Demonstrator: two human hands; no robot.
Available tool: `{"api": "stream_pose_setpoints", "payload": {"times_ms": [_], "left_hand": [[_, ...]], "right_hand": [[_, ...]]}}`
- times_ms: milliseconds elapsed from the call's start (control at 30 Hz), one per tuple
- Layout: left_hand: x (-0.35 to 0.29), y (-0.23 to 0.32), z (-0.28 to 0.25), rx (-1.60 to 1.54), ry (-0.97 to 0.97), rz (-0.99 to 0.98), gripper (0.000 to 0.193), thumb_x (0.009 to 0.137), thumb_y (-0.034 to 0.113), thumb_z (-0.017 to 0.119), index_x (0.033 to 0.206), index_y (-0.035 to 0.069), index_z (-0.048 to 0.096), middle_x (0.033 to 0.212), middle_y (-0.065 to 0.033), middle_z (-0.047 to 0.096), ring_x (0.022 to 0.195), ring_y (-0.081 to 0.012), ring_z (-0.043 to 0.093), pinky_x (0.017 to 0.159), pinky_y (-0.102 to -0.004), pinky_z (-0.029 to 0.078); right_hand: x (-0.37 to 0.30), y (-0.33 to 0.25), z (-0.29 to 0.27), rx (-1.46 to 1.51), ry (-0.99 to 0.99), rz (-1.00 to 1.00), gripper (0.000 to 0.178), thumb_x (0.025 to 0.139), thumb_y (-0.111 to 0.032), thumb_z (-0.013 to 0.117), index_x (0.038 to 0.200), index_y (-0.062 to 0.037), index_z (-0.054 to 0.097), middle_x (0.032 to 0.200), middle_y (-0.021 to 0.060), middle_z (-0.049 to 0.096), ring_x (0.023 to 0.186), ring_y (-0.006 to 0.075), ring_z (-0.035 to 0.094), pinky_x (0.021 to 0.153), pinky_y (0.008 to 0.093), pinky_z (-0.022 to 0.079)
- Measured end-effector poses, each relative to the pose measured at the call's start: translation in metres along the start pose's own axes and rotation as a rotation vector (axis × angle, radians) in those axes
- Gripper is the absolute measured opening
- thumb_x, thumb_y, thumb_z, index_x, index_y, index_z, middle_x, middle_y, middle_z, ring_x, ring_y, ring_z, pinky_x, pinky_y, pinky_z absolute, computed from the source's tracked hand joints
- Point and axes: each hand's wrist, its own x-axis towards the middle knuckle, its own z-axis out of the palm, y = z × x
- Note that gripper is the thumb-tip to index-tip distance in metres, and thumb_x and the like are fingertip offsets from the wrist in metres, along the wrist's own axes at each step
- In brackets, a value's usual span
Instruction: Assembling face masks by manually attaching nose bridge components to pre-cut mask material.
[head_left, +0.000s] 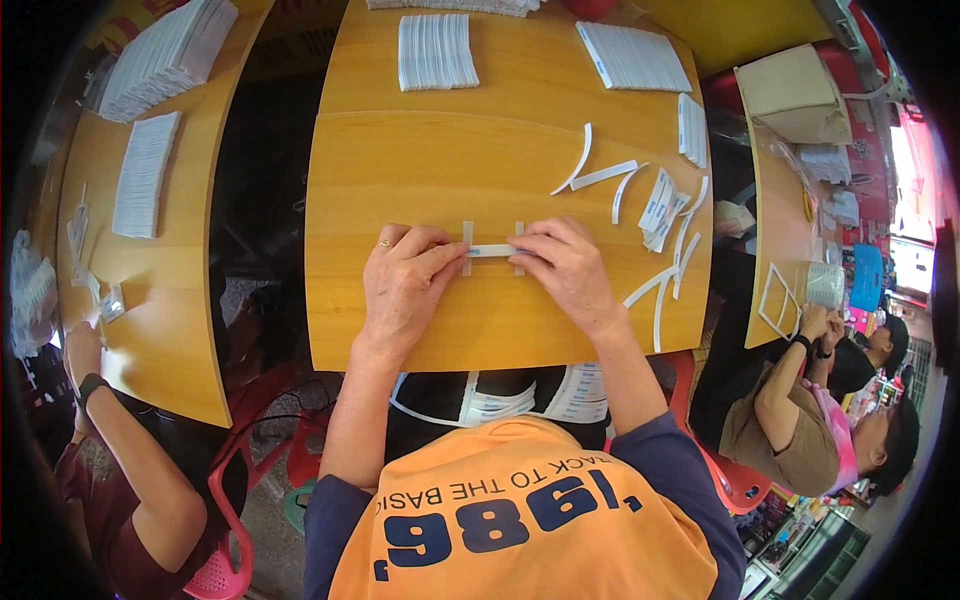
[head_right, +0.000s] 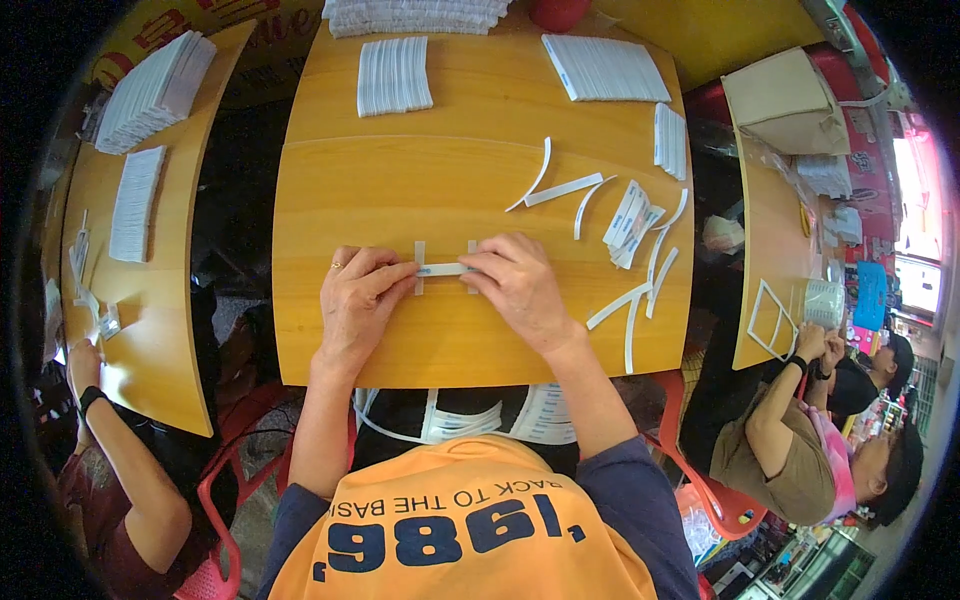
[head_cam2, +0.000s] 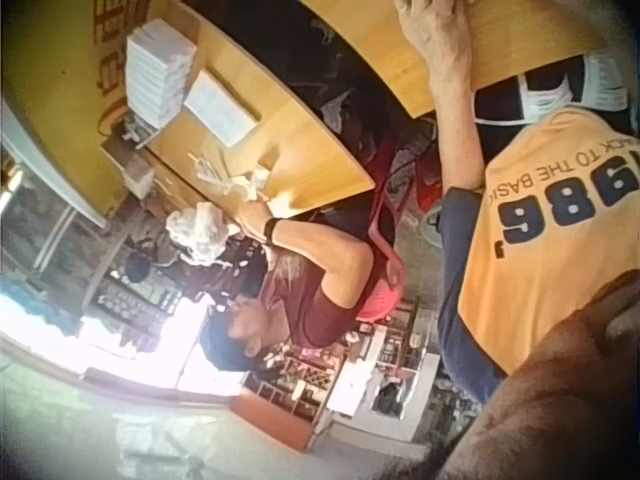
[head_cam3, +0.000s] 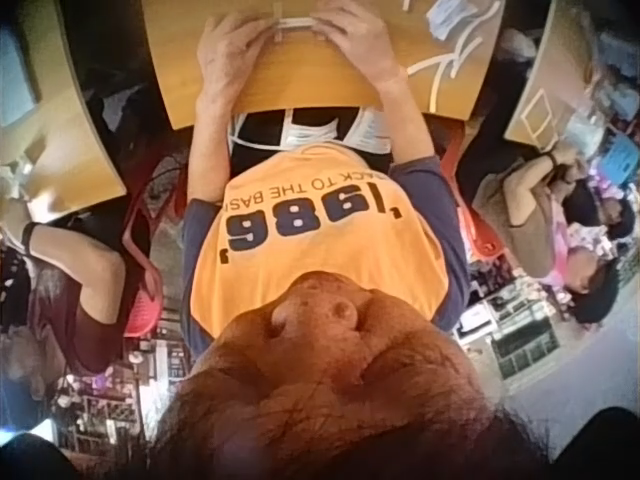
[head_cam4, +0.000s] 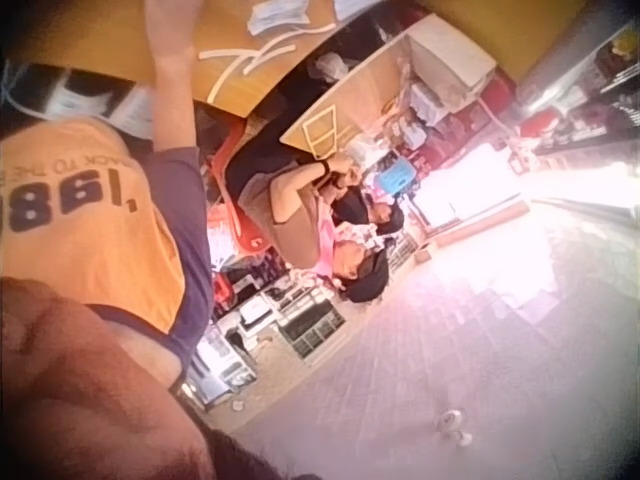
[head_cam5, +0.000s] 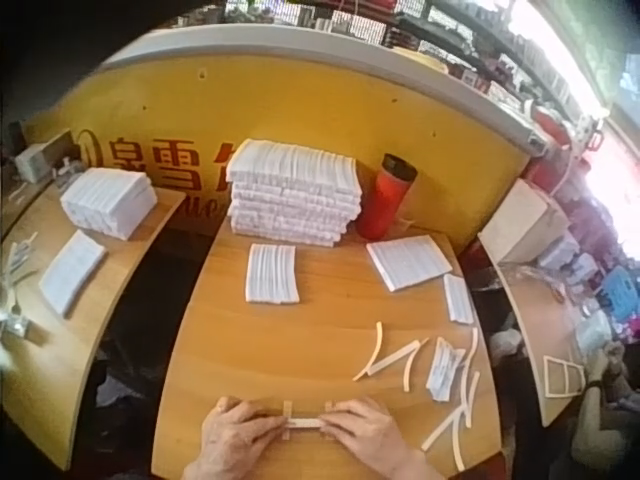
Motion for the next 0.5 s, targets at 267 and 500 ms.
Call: {"api": "stream_pose_setpoints", "payload": {"times_ms": [267,500], "left_hand": [[0.002,-0.001,0.000,-0.004,-0.011,-0.007,0.019,0.072,0.010,0.079,0.091,0.012,0.078,0.090,-0.0007,0.067,0.086,-0.0235,0.057,0.073,-0.0338,0.049],[0.002,0.000,-0.004,-0.027,-0.060,-0.028,0.026,0.073,0.008,0.080,0.098,0.014,0.077,0.105,-0.0050,0.065,0.091,-0.0256,0.057,0.077,-0.0359,0.051]], "right_hand": [[-0.010,0.012,-0.014,0.073,0.024,0.111,0.019,0.074,-0.008,0.080,0.092,-0.0031,0.074,0.087,0.0070,0.063,0.085,0.0251,0.061,0.074,0.0356,0.050],[-0.017,-0.003,-0.028,0.212,0.163,0.281,0.022,0.083,-0.008,0.077,0.104,-0.0025,0.072,0.097,0.0103,0.067,0.091,0.0251,0.065,0.075,0.0341,0.053]]}}
